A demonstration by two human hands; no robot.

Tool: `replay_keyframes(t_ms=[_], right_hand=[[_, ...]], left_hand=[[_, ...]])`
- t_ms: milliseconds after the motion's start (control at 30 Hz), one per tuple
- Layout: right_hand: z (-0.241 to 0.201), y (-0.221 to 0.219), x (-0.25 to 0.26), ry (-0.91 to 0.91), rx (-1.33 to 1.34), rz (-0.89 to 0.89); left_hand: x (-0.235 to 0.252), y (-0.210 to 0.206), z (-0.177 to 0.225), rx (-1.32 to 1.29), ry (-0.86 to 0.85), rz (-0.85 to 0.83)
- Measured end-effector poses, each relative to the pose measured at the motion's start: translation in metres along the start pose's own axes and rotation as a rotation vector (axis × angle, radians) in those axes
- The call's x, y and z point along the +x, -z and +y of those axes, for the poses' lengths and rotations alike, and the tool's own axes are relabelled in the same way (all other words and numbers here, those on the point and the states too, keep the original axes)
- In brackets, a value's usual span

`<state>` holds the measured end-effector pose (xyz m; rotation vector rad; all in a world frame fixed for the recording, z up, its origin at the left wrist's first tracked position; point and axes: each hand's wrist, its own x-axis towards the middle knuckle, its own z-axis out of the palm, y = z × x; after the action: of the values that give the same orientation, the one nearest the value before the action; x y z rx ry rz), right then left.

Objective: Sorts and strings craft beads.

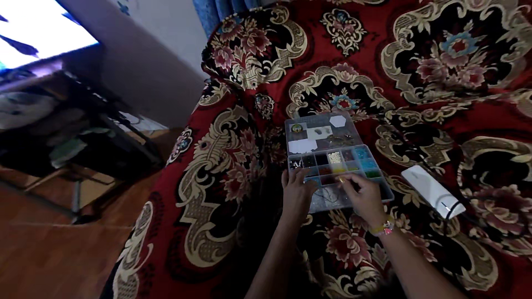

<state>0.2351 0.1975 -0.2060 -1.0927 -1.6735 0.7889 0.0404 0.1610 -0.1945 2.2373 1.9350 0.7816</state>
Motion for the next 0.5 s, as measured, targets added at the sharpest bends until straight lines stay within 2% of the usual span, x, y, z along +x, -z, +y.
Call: replay_keyframes(t_ms=[200, 400, 500], right_hand=[[0.004, -0.001, 0.001, -0.005, -0.028, 0.022], [0.002, -0.005, -0.001, -0.013, 0.041, 0.023], [-0.006, -0.005, -0.003, -0.131, 0.140, -0.057]], left_hand=[[0.002, -0.003, -0.002, -0.023, -0.025, -0.007], [0.000, -0.006, 0.002, -0.156, 0.026, 0.281], [-0.003, -0.006, 0.012, -0.165, 0.046, 0.428]])
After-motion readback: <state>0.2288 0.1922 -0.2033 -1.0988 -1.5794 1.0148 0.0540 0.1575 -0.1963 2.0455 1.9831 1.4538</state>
